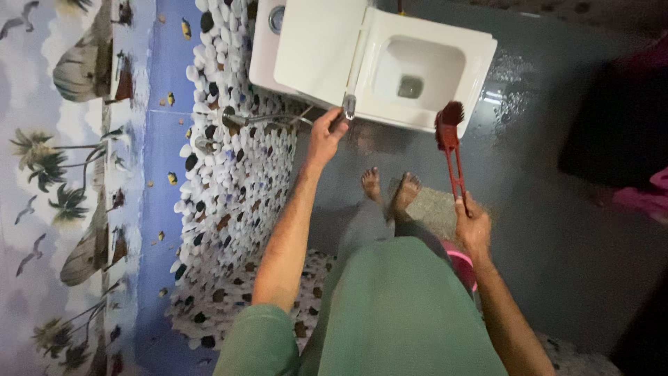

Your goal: The person cleans a white toilet using a handheld bidet sprayer and a red toilet brush. They spray water into the bowl and scrub the interior surfaces, then rinse the brush and the surrounding floor area. The person also lifts and rinses the toilet seat lid before placing it back.

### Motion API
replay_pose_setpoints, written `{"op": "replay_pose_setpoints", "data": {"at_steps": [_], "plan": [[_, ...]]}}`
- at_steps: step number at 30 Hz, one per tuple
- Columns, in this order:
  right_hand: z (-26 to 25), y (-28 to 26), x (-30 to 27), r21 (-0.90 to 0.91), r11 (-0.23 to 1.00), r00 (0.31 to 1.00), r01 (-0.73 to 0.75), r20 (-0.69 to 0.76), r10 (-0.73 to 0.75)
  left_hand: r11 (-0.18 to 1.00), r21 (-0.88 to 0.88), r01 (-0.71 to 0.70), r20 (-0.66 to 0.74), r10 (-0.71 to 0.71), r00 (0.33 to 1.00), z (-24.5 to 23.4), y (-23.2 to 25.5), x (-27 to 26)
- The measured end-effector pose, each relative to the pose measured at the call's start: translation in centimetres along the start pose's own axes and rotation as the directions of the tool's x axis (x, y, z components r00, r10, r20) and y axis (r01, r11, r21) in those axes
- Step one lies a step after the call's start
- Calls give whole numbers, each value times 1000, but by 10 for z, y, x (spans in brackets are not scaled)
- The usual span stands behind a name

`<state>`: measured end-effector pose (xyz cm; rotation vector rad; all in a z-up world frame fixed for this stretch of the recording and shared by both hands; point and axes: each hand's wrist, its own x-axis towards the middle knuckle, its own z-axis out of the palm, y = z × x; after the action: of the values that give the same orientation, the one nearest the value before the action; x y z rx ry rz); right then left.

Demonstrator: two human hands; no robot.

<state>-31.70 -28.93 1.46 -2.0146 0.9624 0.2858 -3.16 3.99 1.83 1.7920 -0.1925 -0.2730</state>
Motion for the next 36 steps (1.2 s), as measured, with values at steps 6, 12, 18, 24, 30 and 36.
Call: {"op": "replay_pose_setpoints", "data": {"at_steps": [6, 12, 18, 24, 30, 36], "plan": [[-1, -6, 4, -52, 989, 988, -142, 56, 145, 995, 79, -56, -207, 71, 976, -14, 47, 1], [8, -6, 8, 44, 995, 996, 92, -1, -92, 989, 2, -149, -133, 148, 980, -28, 67, 13], [5, -13, 5, -4, 1000, 997, -11, 80, 11, 981, 46, -187, -77, 190, 979, -28, 78, 3], [-14, -38, -2, -42, 992, 983, -118, 134, 123, 971, 80, -227, -130, 236, 963, -34, 87, 8], [-24, -53, -2, -60, 991, 980, -117, 153, 125, 994, 23, -106, -158, 109, 981, -38, 85, 10], [-28, -58, -4, 7, 990, 974, -139, 183, 136, 984, 51, -171, -214, 178, 960, -41, 62, -11]]}}
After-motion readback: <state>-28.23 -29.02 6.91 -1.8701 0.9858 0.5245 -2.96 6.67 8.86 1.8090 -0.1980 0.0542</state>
